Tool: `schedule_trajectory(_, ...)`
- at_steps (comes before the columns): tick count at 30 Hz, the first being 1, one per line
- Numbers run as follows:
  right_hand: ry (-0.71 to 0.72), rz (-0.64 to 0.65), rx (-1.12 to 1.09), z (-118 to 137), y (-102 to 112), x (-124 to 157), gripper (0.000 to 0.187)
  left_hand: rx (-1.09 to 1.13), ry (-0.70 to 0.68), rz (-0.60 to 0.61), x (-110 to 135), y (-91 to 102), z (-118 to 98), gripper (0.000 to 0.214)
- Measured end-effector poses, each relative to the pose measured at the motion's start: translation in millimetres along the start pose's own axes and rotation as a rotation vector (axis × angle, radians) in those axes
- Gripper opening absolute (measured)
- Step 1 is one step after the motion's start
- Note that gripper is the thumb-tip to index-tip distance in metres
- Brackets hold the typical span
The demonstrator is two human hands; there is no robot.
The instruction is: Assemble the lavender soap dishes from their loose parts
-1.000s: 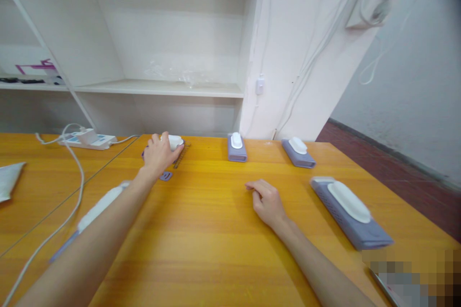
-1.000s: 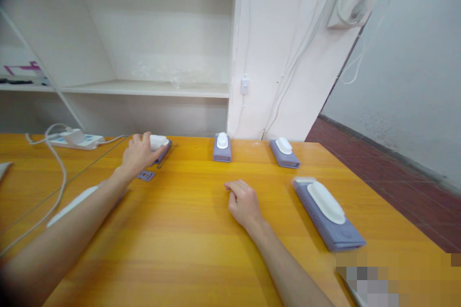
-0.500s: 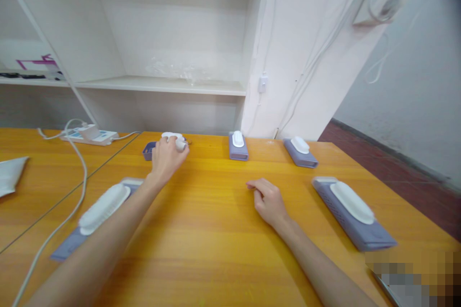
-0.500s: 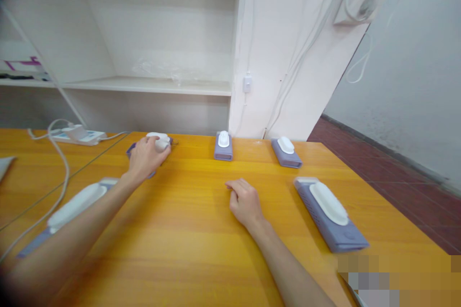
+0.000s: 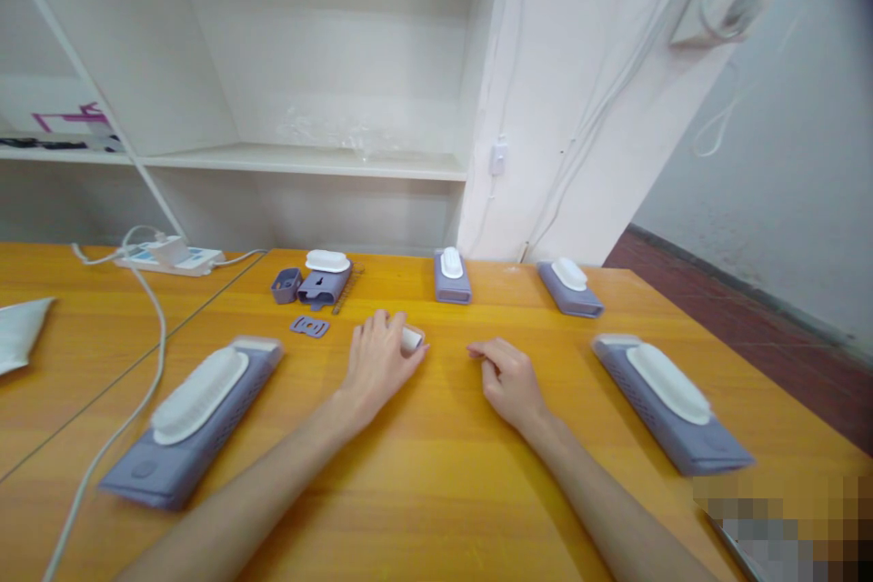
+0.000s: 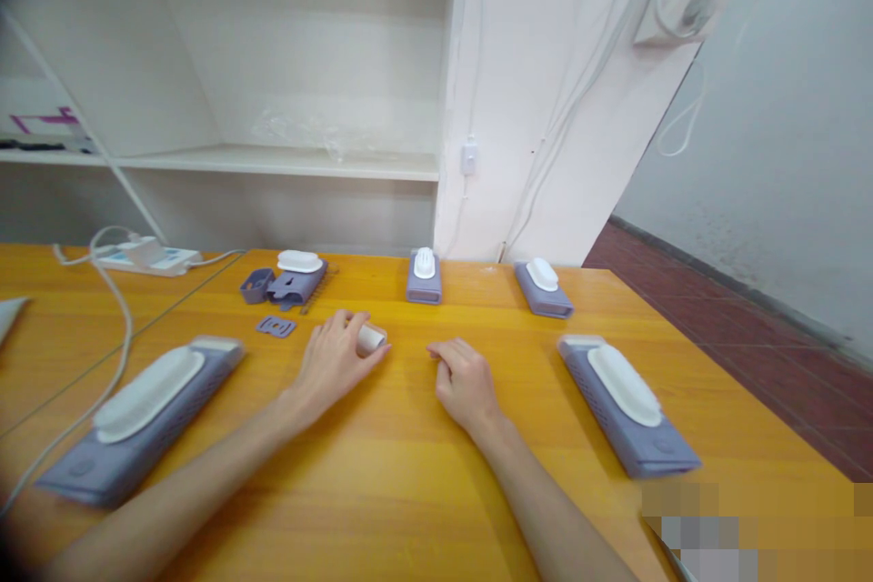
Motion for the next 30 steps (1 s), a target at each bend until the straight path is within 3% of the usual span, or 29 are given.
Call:
schedule_trajectory(4,-0.003,0.004,0.005,0,0,0,0.031,0.034,0.021,-0.002,-6,0.8,-1,0.062)
schedule_trajectory(7,0.001,0.006,0.007,1,0,0,0.03,0.038,0.102,-0.074,-25,9.6,11,0.07)
schedule_trajectory(12,0.006,-0.008,0.003,1,0,-1,0.032,-0.036,0.217,-0.23,-66,26.8,42,0.057)
schedule_trajectory(19,-0.003,-0.001,-0.005,0,0,0,0.032,-0.172,0.333,-0.354,-107,32.0,87,0.061)
schedule_trajectory(23,-0.008,0.005,-0.014,0,0,0,0.032,-0.225,0.351,-0.309,-118,24.5,106,0.066)
schedule_trajectory(30,-0.012,0.016,-0.008,0,0,-1,0.032,-0.201,0.288,-0.125,-125,7.8,125,0.063)
Point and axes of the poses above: each hand's wrist, its own x-axis away from the middle knuckle, its own y-axis out of the back of the hand, z = x × y, the point moved 4 cm from there along -x, towards the middle knuckle, and after that the axes turned 5 degrees about y, right-handed, at the moved point
